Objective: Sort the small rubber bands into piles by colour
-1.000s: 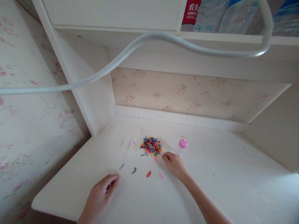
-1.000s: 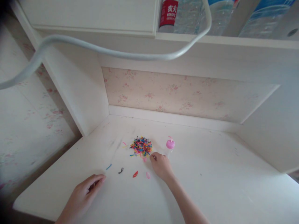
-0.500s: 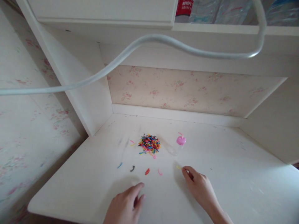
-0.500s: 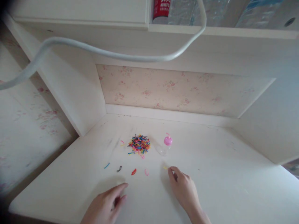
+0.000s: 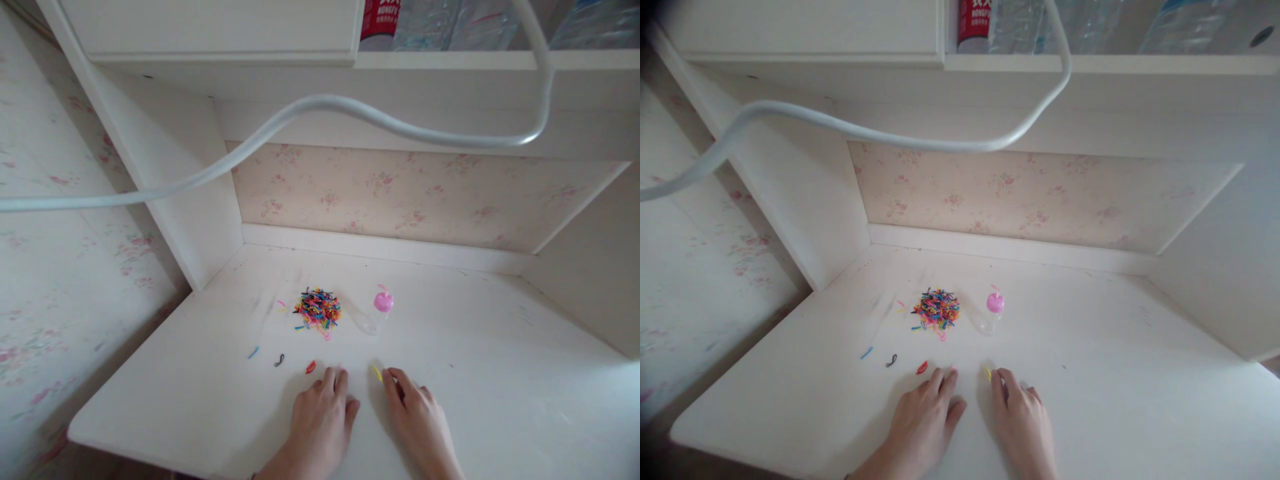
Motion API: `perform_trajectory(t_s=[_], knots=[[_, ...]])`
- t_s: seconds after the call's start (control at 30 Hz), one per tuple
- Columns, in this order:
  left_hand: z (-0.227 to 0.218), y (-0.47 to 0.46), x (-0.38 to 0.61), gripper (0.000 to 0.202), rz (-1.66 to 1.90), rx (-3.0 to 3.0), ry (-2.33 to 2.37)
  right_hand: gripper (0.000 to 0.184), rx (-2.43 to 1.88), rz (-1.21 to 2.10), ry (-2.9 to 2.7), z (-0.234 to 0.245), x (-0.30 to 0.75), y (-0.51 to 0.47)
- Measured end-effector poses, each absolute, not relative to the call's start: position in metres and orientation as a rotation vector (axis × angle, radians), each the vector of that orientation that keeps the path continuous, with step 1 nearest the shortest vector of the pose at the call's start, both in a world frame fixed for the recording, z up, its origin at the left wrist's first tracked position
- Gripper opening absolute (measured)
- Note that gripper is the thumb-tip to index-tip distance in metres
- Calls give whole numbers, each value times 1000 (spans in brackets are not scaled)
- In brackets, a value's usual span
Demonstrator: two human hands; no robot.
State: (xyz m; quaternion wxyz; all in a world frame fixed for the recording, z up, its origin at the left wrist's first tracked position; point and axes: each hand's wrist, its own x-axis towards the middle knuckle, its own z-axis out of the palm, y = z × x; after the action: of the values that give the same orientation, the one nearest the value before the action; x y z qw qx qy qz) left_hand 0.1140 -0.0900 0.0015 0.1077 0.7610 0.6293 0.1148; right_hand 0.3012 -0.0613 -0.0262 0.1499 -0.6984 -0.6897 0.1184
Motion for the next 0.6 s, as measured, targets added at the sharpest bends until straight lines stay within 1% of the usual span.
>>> perform_trajectory(t_s=[0.27, 0.47, 0.6], knots=[[6, -89, 112, 40, 346, 2265, 1774, 39, -1986, 344, -2017, -25, 300, -61], [7, -93, 103, 36, 386, 2253, 1764, 40, -1830, 296, -2110, -20, 296, -64], [9, -93, 105, 37, 368, 2272, 1738, 38, -1884, 260, -2101, -20, 295, -63]])
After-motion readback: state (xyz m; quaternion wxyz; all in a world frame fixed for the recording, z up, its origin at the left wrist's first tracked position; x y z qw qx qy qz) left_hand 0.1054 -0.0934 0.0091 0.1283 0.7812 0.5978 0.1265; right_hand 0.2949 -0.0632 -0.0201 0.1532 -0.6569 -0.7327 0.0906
